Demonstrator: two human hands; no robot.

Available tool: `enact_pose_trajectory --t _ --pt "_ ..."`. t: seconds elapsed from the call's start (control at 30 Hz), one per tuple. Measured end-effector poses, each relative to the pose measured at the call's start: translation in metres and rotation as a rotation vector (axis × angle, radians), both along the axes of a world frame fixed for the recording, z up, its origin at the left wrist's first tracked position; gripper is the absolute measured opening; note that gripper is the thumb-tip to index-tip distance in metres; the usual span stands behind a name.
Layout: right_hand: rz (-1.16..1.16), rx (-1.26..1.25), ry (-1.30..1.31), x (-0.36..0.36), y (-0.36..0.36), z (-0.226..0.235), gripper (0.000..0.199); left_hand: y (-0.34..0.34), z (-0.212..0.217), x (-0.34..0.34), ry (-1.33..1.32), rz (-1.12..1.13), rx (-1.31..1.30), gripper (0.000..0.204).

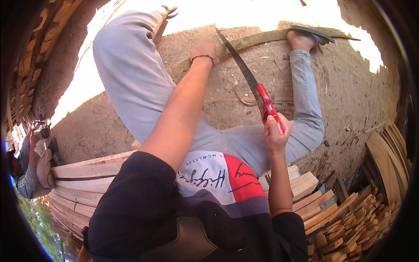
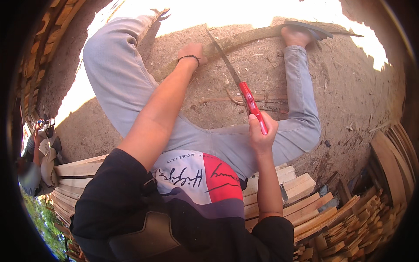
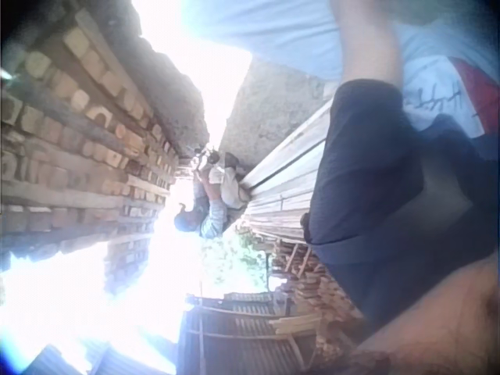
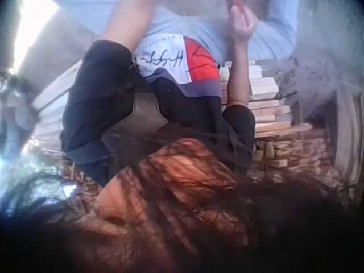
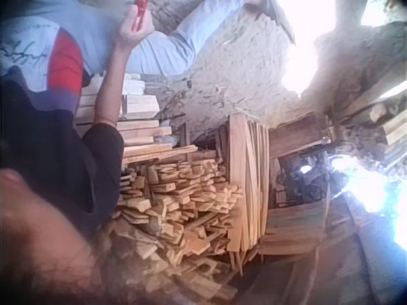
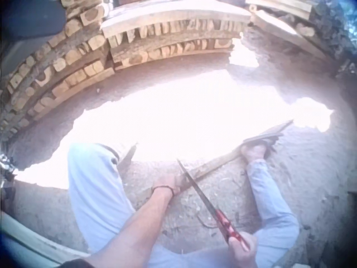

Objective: The person is sawing a thin piece of wood by hand while sitting on the ground, using their left hand to steady the wood.

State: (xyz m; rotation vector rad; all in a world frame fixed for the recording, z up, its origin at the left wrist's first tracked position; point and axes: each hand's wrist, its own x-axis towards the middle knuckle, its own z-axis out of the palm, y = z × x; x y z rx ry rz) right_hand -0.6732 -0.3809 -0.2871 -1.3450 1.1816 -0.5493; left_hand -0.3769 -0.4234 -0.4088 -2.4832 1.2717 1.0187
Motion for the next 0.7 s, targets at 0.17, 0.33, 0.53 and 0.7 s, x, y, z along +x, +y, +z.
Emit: enact_pose_trajectory --t 0.17,0.33,0.53,0.7 --pt "-0.029 -0.031 0.015 0.035 -0.019 -0.028 0.030 -0.004 0.002 -0.002 -0.028 -0.050 -0.006 0.029" --pt "-0.003 -0.027 0.027 0.031 -0.017 -0.019 0.029 -0.005 0.005 0.002 -0.038 -0.042 0.014 0.027" --pt "-0.032 0.073 -0.028 0.013 -0.022 0.008 0.030 -0.002 -0.010 0.005 -0.089 -0.038 -0.050 0.031" --pt "-0.067 0.023 -0.053 0.049 -0.022 -0.026 0.032 -0.004 -0.009 0.002 -0.058 -0.069 -0.045 0.034"
